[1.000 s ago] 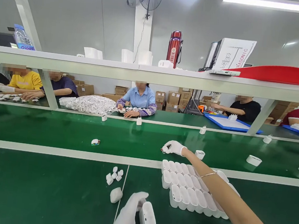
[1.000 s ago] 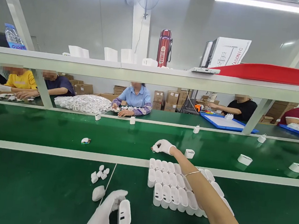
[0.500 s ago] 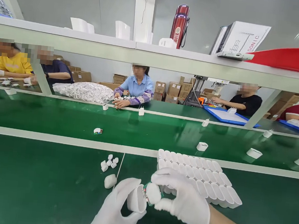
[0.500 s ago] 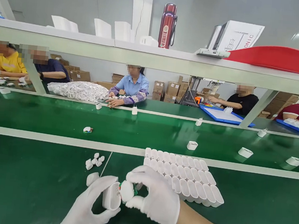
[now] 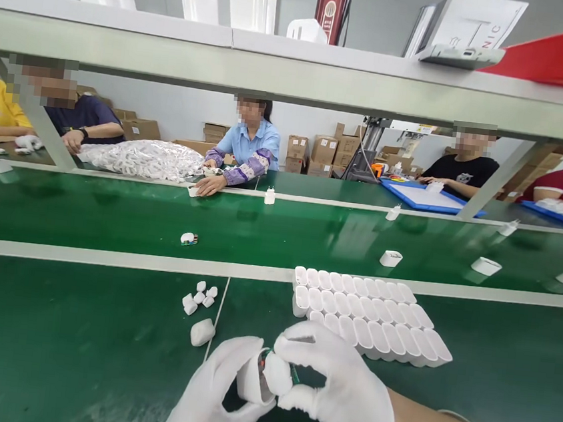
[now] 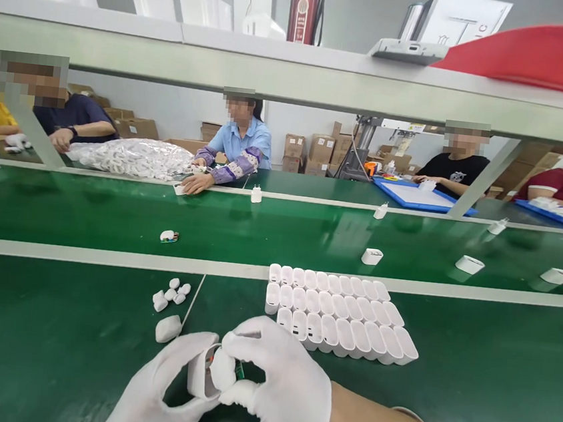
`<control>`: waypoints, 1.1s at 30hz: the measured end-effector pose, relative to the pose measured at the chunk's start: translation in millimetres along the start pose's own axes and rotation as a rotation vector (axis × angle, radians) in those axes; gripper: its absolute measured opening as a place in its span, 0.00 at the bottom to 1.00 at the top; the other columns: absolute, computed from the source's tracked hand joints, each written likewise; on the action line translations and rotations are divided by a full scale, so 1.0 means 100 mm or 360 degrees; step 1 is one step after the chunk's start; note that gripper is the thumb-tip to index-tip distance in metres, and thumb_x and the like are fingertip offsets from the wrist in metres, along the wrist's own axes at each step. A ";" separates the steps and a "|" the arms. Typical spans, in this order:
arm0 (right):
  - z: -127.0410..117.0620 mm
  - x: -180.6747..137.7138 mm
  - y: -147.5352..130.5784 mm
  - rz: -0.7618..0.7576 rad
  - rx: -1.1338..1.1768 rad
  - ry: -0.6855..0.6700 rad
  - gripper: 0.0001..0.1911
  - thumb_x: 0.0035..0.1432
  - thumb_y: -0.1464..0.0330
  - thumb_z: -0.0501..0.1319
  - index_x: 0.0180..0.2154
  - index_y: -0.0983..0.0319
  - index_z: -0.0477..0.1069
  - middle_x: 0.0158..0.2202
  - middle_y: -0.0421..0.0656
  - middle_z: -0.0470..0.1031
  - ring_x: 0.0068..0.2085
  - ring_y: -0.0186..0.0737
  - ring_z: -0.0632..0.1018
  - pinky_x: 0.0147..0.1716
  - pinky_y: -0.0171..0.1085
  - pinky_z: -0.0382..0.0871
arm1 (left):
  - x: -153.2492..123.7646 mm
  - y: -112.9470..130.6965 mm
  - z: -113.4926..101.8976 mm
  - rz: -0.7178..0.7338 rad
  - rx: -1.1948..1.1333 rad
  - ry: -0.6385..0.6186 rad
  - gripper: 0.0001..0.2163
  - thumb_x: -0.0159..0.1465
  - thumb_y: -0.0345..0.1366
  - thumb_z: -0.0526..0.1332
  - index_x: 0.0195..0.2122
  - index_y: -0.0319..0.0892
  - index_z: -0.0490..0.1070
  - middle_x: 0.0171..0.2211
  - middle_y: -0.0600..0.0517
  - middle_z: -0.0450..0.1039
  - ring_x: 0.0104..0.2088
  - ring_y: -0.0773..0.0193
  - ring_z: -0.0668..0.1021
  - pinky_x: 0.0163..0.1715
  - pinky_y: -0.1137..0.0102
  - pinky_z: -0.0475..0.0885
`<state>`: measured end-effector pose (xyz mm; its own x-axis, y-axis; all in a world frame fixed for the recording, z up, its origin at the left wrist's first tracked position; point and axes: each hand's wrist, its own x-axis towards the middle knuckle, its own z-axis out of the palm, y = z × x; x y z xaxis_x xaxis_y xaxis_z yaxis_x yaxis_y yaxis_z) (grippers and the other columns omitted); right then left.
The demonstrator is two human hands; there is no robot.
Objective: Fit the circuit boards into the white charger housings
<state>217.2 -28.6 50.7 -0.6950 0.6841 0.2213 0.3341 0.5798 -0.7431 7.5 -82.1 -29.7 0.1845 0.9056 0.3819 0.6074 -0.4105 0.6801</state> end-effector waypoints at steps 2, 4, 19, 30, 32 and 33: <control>0.01 -0.01 0.00 0.0027 0.0016 -0.0003 0.09 0.51 0.74 0.69 0.30 0.59 0.71 0.39 0.35 0.68 0.43 0.29 0.71 0.45 0.27 0.64 | -0.02 -0.03 0.01 0.0038 0.0029 0.0042 0.30 0.57 0.29 0.67 0.58 0.55 0.58 0.51 0.50 0.70 0.47 0.63 0.78 0.50 0.74 0.74; 0.02 -0.02 0.00 0.0028 0.0040 0.0026 0.09 0.51 0.73 0.70 0.29 0.59 0.71 0.38 0.35 0.68 0.42 0.29 0.71 0.44 0.27 0.64 | -0.04 -0.04 0.01 0.0047 0.0061 0.0057 0.30 0.57 0.30 0.68 0.58 0.54 0.58 0.51 0.49 0.70 0.47 0.62 0.79 0.50 0.74 0.73; 0.15 -0.08 -0.01 0.0173 -0.0342 -0.0009 0.07 0.54 0.71 0.66 0.30 0.58 0.68 0.42 0.37 0.70 0.43 0.36 0.71 0.41 0.33 0.62 | 0.04 0.03 -0.07 0.0295 0.0274 0.0074 0.26 0.60 0.31 0.63 0.58 0.46 0.56 0.49 0.46 0.71 0.47 0.64 0.78 0.48 0.77 0.74; 0.14 -0.08 -0.02 0.0125 -0.0428 -0.0089 0.09 0.56 0.72 0.64 0.31 0.57 0.64 0.34 0.33 0.67 0.36 0.32 0.68 0.36 0.32 0.58 | 0.02 -0.03 -0.05 0.0260 0.0260 0.0053 0.26 0.60 0.32 0.64 0.57 0.47 0.56 0.49 0.46 0.72 0.47 0.63 0.79 0.48 0.76 0.74; 0.15 -0.09 -0.02 0.0134 -0.0445 -0.0094 0.09 0.56 0.72 0.63 0.31 0.56 0.63 0.34 0.33 0.67 0.36 0.33 0.68 0.37 0.33 0.57 | 0.04 -0.02 -0.06 0.0275 0.0305 0.0063 0.25 0.61 0.33 0.64 0.57 0.47 0.56 0.48 0.46 0.72 0.46 0.64 0.79 0.47 0.77 0.75; 0.16 -0.09 -0.02 0.0145 -0.0451 -0.0081 0.09 0.56 0.72 0.63 0.31 0.56 0.63 0.35 0.33 0.67 0.37 0.33 0.68 0.37 0.33 0.57 | 0.04 -0.01 -0.06 0.0278 0.0317 0.0065 0.25 0.61 0.34 0.64 0.57 0.47 0.56 0.48 0.46 0.72 0.46 0.64 0.79 0.47 0.77 0.75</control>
<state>212.5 -43.0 39.9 -0.6828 0.7199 0.1246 0.5557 0.6225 -0.5511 3.0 -78.6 -25.1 0.2711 0.8162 0.5102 0.7100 -0.5275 0.4665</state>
